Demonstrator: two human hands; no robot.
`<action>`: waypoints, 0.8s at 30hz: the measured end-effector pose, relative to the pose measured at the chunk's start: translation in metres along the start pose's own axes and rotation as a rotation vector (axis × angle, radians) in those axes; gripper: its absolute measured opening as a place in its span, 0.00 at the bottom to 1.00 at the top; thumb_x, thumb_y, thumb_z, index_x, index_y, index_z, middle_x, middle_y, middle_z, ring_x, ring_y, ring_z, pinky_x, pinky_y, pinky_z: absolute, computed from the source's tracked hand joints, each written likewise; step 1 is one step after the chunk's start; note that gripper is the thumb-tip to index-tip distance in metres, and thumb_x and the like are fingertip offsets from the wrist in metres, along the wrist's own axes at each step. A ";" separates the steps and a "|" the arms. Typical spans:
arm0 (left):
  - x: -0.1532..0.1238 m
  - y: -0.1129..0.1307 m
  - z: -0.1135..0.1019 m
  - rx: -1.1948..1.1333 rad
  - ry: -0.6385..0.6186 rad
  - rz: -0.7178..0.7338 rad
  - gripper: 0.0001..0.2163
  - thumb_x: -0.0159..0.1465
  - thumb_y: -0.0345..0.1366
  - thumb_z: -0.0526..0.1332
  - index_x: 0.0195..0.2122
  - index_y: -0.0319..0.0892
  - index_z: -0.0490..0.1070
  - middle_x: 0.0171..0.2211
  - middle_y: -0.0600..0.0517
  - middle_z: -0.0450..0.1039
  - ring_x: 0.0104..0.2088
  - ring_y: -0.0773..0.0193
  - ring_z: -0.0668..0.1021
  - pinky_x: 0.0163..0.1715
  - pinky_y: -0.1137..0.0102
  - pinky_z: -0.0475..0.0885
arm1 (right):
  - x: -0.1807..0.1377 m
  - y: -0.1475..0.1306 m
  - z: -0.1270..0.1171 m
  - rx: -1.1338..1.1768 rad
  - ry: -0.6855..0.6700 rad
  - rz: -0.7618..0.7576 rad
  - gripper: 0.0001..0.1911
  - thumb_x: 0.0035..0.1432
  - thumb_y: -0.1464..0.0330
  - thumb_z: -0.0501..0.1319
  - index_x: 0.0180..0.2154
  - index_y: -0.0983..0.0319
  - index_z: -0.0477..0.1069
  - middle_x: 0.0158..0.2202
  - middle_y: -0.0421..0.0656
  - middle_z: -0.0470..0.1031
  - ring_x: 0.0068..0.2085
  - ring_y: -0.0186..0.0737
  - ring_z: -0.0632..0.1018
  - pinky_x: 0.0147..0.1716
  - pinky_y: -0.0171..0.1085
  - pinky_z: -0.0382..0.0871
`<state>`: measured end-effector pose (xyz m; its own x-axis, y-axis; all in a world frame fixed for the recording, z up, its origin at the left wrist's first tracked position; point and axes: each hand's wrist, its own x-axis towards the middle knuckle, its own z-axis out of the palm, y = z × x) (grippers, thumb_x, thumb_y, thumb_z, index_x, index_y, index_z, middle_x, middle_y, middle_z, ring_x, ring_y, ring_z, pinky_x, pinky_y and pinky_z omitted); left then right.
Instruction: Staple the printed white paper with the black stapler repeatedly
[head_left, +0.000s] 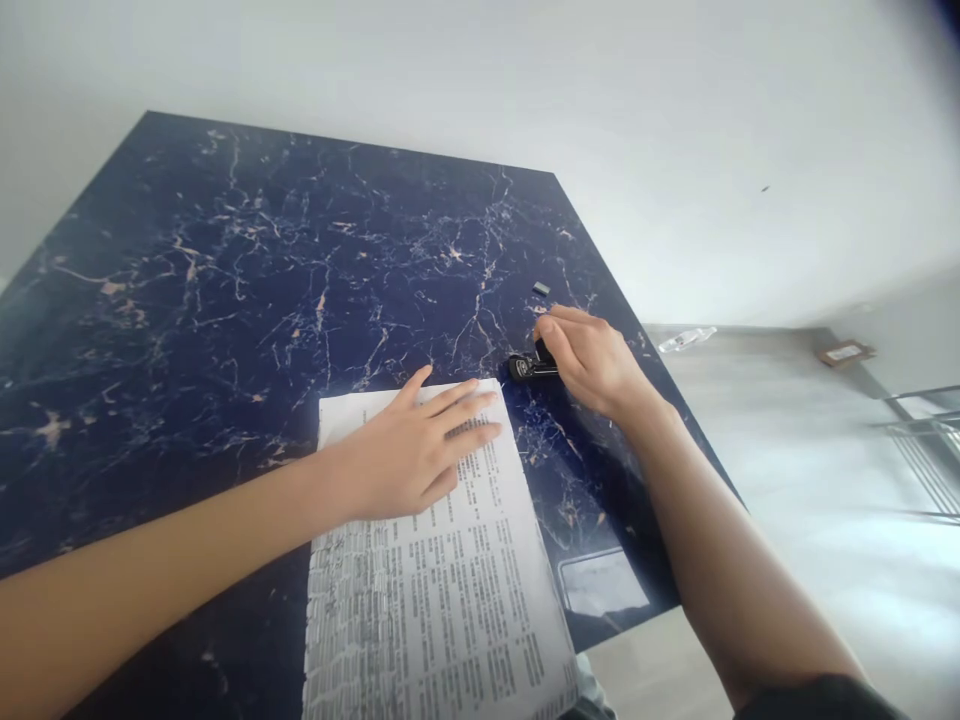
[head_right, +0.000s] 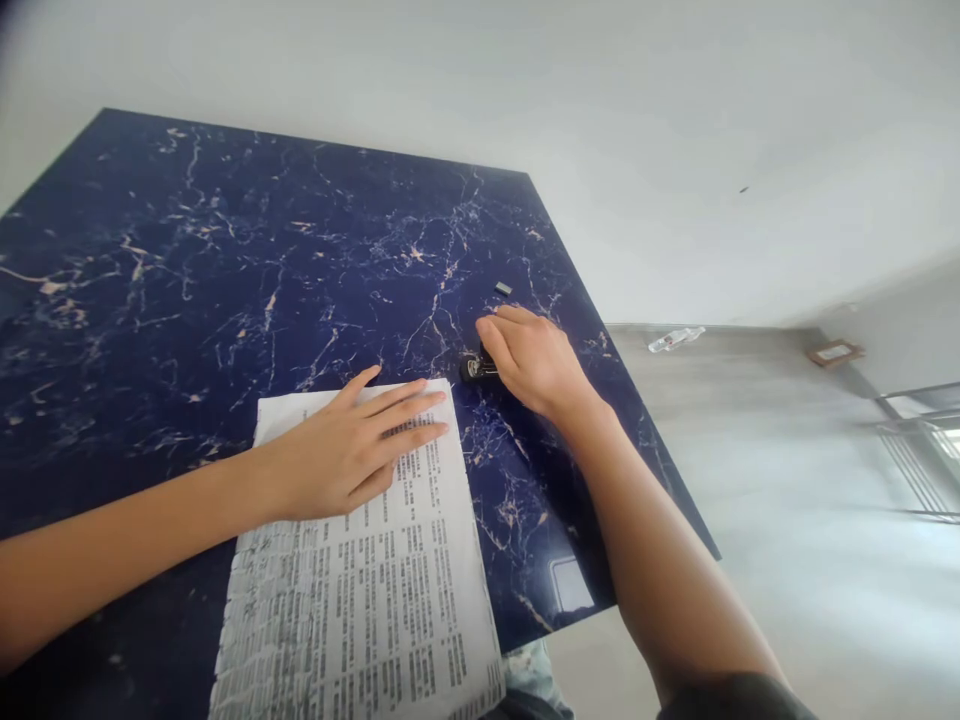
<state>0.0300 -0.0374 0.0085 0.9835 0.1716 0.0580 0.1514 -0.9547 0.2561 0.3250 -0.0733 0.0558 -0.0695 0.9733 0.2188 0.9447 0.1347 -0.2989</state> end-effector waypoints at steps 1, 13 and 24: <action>0.000 0.000 -0.001 0.007 -0.002 -0.002 0.26 0.77 0.37 0.51 0.76 0.48 0.59 0.80 0.46 0.49 0.80 0.46 0.52 0.76 0.36 0.39 | -0.001 0.002 -0.003 0.028 -0.051 -0.027 0.27 0.80 0.51 0.43 0.36 0.57 0.70 0.37 0.46 0.75 0.38 0.46 0.75 0.39 0.46 0.66; -0.003 0.000 -0.005 0.065 0.002 -0.017 0.25 0.77 0.35 0.52 0.75 0.48 0.60 0.79 0.44 0.53 0.79 0.44 0.55 0.75 0.36 0.49 | -0.008 0.010 -0.004 -0.027 -0.121 -0.177 0.11 0.68 0.65 0.63 0.52 0.55 0.72 0.50 0.45 0.81 0.46 0.49 0.80 0.43 0.46 0.70; -0.006 -0.048 -0.024 0.188 0.039 -0.148 0.22 0.81 0.45 0.49 0.72 0.50 0.66 0.77 0.46 0.58 0.76 0.43 0.62 0.73 0.38 0.55 | -0.006 0.010 0.007 -0.056 -0.015 -0.042 0.13 0.64 0.67 0.66 0.50 0.54 0.72 0.47 0.42 0.83 0.43 0.48 0.81 0.36 0.41 0.64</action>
<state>0.0142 0.0128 0.0190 0.9453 0.3185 0.0713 0.3127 -0.9464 0.0811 0.3324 -0.0763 0.0451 -0.1139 0.9697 0.2160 0.9574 0.1652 -0.2370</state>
